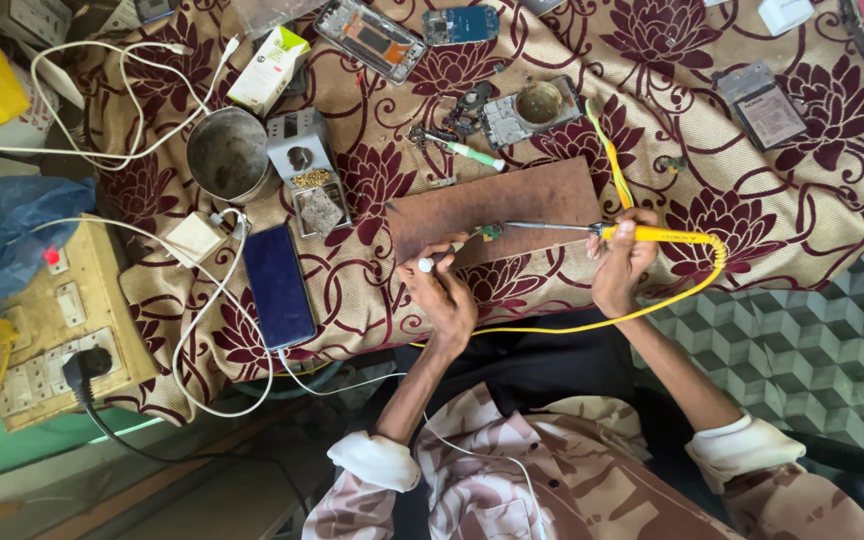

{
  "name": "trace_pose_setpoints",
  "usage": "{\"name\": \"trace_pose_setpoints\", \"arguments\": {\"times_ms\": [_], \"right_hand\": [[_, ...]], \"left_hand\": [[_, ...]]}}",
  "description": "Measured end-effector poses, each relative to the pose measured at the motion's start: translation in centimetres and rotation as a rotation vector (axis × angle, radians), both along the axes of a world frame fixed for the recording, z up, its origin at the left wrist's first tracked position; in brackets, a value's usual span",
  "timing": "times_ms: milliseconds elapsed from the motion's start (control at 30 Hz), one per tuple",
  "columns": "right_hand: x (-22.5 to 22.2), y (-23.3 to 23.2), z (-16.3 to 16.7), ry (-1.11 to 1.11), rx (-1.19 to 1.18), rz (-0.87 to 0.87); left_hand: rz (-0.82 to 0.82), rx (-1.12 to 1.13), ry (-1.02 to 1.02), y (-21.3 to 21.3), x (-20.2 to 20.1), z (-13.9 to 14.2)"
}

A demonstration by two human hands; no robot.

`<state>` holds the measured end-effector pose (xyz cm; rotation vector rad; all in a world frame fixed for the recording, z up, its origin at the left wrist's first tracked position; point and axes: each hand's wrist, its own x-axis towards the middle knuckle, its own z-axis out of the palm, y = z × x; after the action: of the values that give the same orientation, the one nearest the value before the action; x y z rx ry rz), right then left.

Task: The person uses a soldering iron and solder wire to solder a small green circuit board placed on a wooden board. The person repeatedly applies heat and solder to the board's components while holding the board steady with the other hand.

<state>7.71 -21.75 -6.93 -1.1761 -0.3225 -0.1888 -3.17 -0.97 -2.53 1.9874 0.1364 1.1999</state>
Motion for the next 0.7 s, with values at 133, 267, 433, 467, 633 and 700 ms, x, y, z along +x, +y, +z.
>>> {"name": "trace_pose_setpoints", "arguments": {"times_ms": [133, 267, 433, 467, 633, 700], "right_hand": [[0.1, -0.2, -0.2, -0.045, -0.103, 0.010], [0.0, -0.3, -0.4, -0.053, -0.152, -0.004], [-0.1, -0.4, -0.2, -0.054, -0.178, -0.005], [-0.2, -0.5, -0.1, -0.049, -0.183, 0.000], [-0.1, -0.4, 0.2, 0.008, -0.127, 0.006], [0.0, -0.4, 0.2, -0.027, -0.170, -0.002]], "left_hand": [[0.012, -0.027, 0.020, 0.0, 0.1, -0.2], [0.006, -0.019, 0.010, 0.0, 0.1, -0.3], [-0.007, -0.033, 0.006, -0.2, -0.1, 0.1], [-0.010, -0.047, 0.018, -0.2, -0.1, 0.3], [0.001, -0.022, 0.020, -0.2, 0.0, 0.9], [0.004, -0.031, 0.041, -0.2, -0.1, 1.0]]}}
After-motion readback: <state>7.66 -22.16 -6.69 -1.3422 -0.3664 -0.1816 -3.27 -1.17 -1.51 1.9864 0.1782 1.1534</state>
